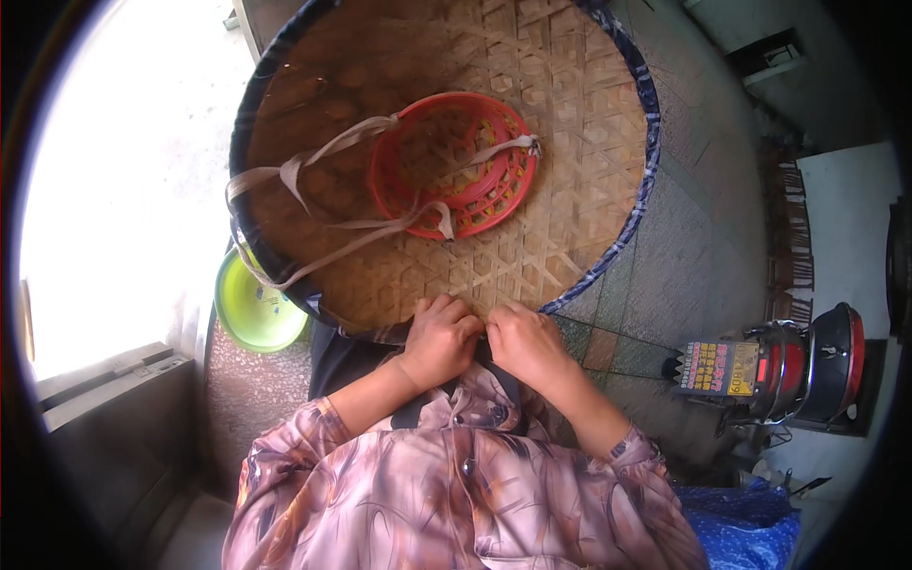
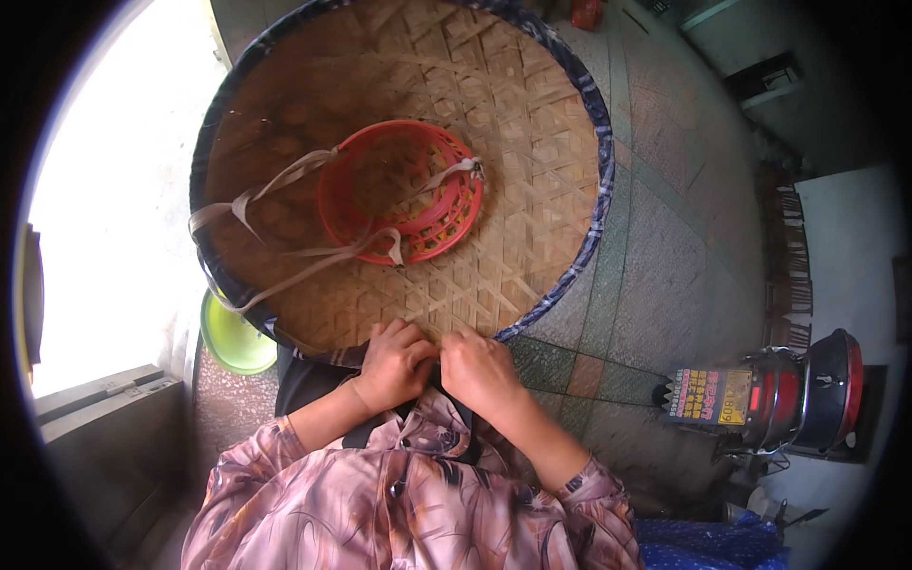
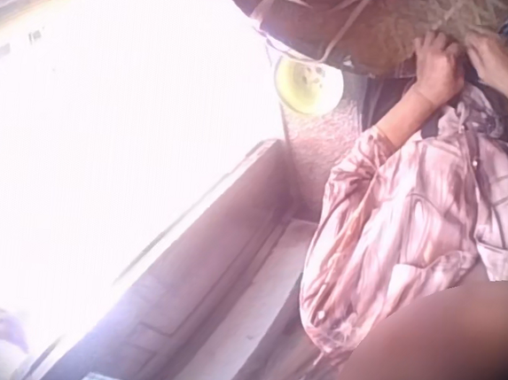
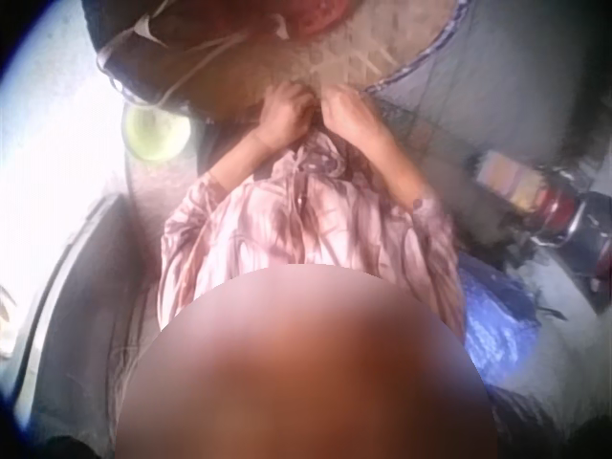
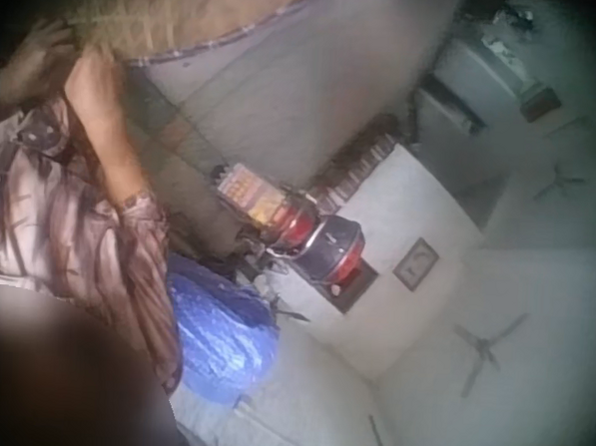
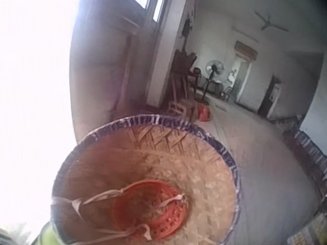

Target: Repairing the woven edge of a bamboo hat using a needle and thread.

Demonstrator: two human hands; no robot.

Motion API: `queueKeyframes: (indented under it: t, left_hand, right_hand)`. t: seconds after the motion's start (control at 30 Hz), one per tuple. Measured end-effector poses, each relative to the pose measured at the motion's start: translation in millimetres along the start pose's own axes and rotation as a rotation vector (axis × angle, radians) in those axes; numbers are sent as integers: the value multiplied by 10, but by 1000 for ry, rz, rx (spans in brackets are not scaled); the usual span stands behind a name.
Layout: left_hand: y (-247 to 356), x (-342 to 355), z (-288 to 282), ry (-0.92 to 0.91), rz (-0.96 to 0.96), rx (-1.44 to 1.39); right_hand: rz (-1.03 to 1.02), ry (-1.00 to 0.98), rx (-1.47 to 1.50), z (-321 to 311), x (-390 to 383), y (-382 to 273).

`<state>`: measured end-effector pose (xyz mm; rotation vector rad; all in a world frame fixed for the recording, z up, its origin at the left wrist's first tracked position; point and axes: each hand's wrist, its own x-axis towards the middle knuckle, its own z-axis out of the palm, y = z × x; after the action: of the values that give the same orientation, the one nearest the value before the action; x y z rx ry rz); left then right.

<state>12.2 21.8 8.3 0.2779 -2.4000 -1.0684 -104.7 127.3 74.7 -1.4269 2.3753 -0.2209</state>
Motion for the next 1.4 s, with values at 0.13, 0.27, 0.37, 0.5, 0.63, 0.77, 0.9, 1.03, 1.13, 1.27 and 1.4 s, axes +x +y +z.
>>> queueKeyframes:
  t: [0.13, 0.27, 0.37, 0.5, 0.63, 0.77, 0.9, 1.03, 1.13, 1.27, 1.4]
  left_hand:
    - [123, -23, -206, -29, -76, 161]
    - [224, -170, -259, -91, -40, 287]
    - [246, -245, -134, -191, 40, 341]
    - [244, -389, -424, -237, 253, 434]
    - [-80, -458, -184, -218, 371, 468]
    - [8, -395, -65, -238, 403, 445]
    - [131, -348, 145, -63, 331, 331]
    - [178, -301, -216, -166, 309, 366]
    - [127, -289, -281, -265, 263, 392]
    - [120, -251, -262, -196, 308, 345]
    - [177, -196, -249, -225, 319, 358]
  right_hand:
    - [-132, -39, -143, -33, 169, -173]
    - [-123, -183, -209, -6, 122, -301]
    - [-138, -306, -352, 36, 60, -231]
    - [-165, -271, -451, 91, -25, -259]
    - [-163, -303, -608, 165, 45, -222]
    - [-113, -253, -673, 223, 2, -7]
    - [-114, -183, -567, -11, -52, 35]
    - [-196, -44, -501, -105, 15, -19]
    - [-234, 13, -417, -107, 46, -5]
    - [-235, 38, -280, -59, 193, 41]
    - [-123, 37, 76, -203, 582, 142]
